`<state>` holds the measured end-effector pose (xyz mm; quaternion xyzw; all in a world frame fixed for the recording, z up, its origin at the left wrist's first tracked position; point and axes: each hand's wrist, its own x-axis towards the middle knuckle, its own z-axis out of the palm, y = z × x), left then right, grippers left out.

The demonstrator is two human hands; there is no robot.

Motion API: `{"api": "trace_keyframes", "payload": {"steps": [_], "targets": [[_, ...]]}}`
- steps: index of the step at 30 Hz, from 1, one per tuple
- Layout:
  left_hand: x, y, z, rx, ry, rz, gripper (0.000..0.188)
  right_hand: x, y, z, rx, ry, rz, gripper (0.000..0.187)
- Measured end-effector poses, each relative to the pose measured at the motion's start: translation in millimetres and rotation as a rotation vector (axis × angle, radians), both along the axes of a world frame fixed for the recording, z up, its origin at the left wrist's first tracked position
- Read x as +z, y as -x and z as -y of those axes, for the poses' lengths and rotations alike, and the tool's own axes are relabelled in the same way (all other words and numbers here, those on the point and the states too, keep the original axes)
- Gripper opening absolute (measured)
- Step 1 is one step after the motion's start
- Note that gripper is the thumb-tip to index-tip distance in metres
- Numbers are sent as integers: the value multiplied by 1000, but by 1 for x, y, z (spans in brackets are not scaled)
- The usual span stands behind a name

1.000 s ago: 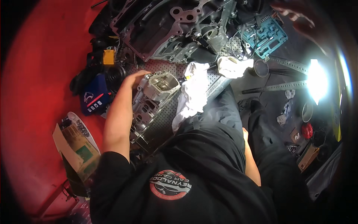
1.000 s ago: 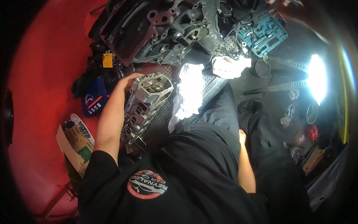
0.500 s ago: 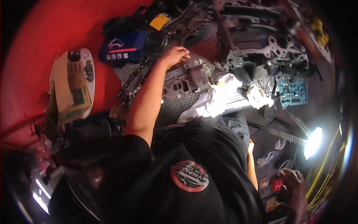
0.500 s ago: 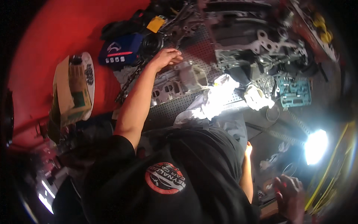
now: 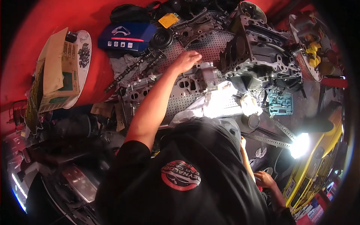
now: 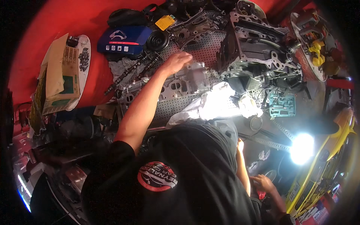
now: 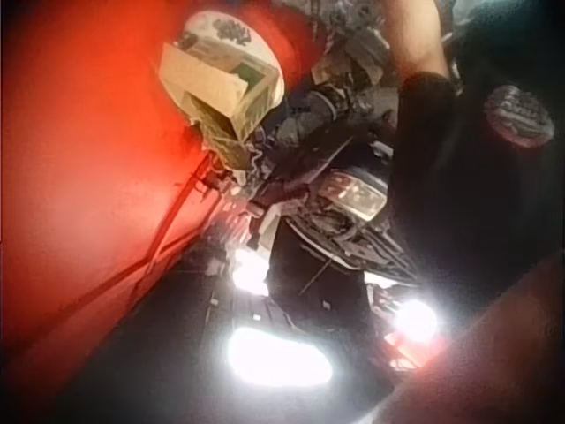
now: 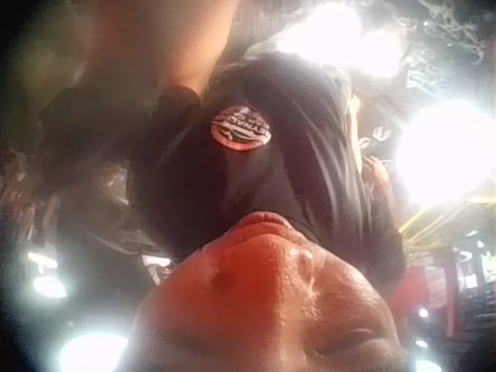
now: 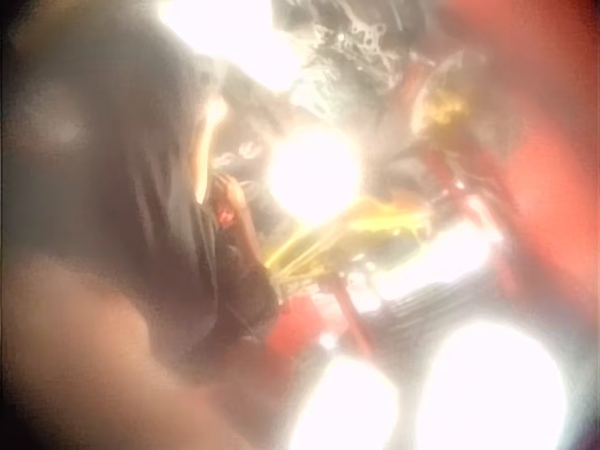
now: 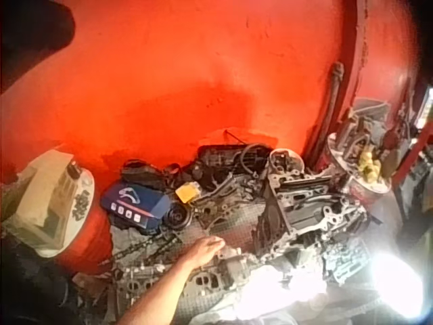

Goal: Inspecting and disassembling various engine parts on a workbench.

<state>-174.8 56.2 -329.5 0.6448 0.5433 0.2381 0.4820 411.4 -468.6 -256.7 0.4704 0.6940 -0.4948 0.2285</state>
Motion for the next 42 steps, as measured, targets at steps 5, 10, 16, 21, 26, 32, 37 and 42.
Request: {"api": "trace_keyframes", "payload": {"steps": [5,10,16,21,26,32,37,42], "targets": [[3,-15,-16,-240,55,-37,59,19,-23,-13,-111,-109,-45,51],[-10,-29,-15,-281,56,-232,79,-52,107,-148,-1068,-137,-100,28],[-12,-40,-3,-178,30,-313,80,-167,216,-346,-1473,-107,-635,83],[-5,-35,12,-42,-13,-279,78,-97,305,-441,-1348,-9,-777,76],[9,-33,20,-10,-11,-290,73,-87,347,-460,-1330,159,-825,54],[17,-33,24,-11,-1,-315,70,-99,334,-462,-1254,120,-758,53],[6,-11,8,171,-38,-77,55,-102,334,-463,-1152,-220,-418,65],[-32,81,-39,386,280,-647,37,-92,343,-451,-1087,-482,-330,75]]}}
